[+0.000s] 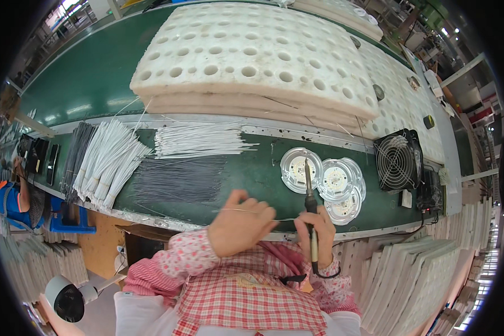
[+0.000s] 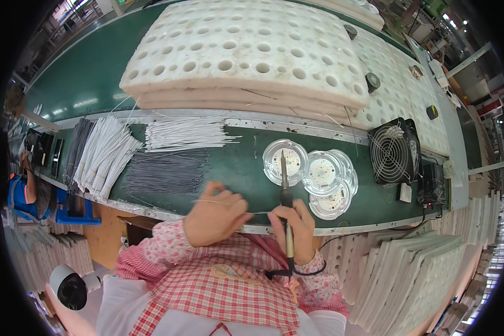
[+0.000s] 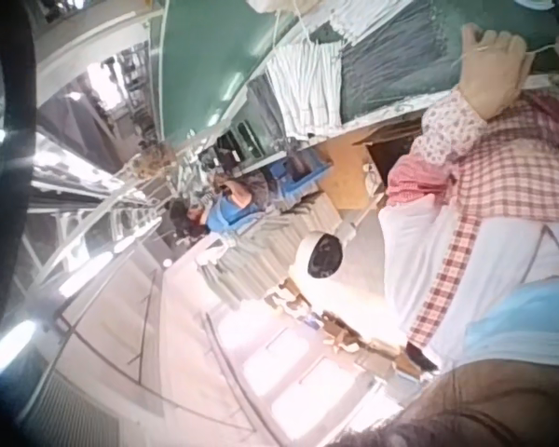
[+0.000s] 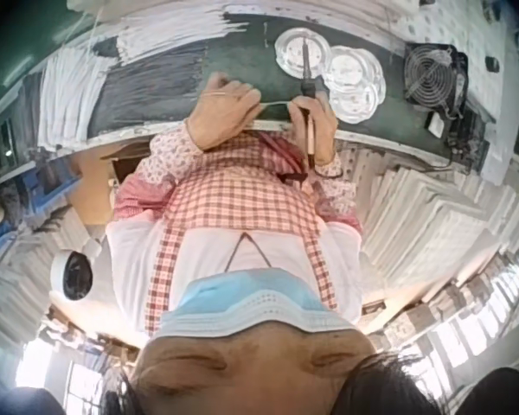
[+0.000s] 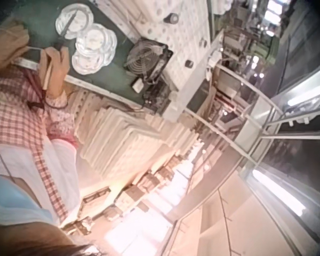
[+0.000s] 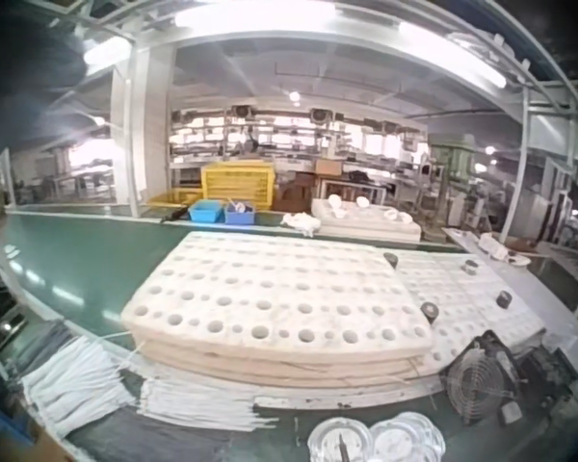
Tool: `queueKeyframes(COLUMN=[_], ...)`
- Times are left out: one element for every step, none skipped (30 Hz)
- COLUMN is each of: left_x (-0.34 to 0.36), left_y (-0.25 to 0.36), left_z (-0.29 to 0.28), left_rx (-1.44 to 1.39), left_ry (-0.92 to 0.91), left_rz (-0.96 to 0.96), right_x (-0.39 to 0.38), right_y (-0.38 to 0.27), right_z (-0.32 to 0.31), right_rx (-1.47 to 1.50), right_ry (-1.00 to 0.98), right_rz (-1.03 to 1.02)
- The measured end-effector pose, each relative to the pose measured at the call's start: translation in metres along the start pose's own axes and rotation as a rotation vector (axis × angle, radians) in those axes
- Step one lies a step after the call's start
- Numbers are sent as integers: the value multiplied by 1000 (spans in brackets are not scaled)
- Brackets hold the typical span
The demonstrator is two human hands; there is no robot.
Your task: The person solders wires onto circular LED panel components using a soldering iron and solder wire, bracing the wires with pliers.
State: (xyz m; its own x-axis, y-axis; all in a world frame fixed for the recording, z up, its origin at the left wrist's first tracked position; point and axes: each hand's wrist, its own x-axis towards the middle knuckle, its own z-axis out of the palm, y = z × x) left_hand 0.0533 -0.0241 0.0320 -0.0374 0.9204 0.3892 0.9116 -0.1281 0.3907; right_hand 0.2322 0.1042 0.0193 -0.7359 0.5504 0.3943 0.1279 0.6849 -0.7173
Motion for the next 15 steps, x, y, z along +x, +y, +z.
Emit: queueKeyframes(left_x=[-12, -26, -35, -43, -49, -51, -53, -56, -58, -60, -62, -65, -67, -67, -66], left_y=[-10, -20, -31, -44, -50, -56, -58, -58, -58, -58, -57, -56, -55, -56, -57], left_z=[-7, -16, -23, -32, -40, -49, -57, -57, -55, -53, -49, -44, -40, -39, -39], left_rx=[5, 14, -30, -70, -86, -45, -1, 5, 54, 100, 100, 212, 321, 349, 344], left_ry=[-24, -51, 34, 121, 151, 108, 68, 69, 18, -31, -31, -137, -244, -299, -298], left_rz=[-70, -142, -231, -324, -481, -453, -429, -443, -329, -213, -220, -178, -130, -117, -114], right_x=[4, 9, 18, 30, 37, 37, 37, 37, 36, 34, 30, 24, 25, 25, 26], right_y=[8, 18, 22, 26, 31, 41, 53, 63, 66, 69, 69, 68, 65, 60, 54], right_z=[2, 0, -4, -6, -9, -9, -8, -5, -3, -3, -1, 1, 2, 5, 7], right_rx=[24, -58, -288, -419, -551, -542, -501, -462, -453, -482, -513, -528, -530, -495, -460], right_ry=[83, 90, 69, 57, 45, 38, -52, -143, -150, -170, -188, -232, -235, -255, -275], right_rz=[-46, -71, -78, -140, -201, -199, -196, -194, -199, -260, -320, -372, -370, -432, -491])
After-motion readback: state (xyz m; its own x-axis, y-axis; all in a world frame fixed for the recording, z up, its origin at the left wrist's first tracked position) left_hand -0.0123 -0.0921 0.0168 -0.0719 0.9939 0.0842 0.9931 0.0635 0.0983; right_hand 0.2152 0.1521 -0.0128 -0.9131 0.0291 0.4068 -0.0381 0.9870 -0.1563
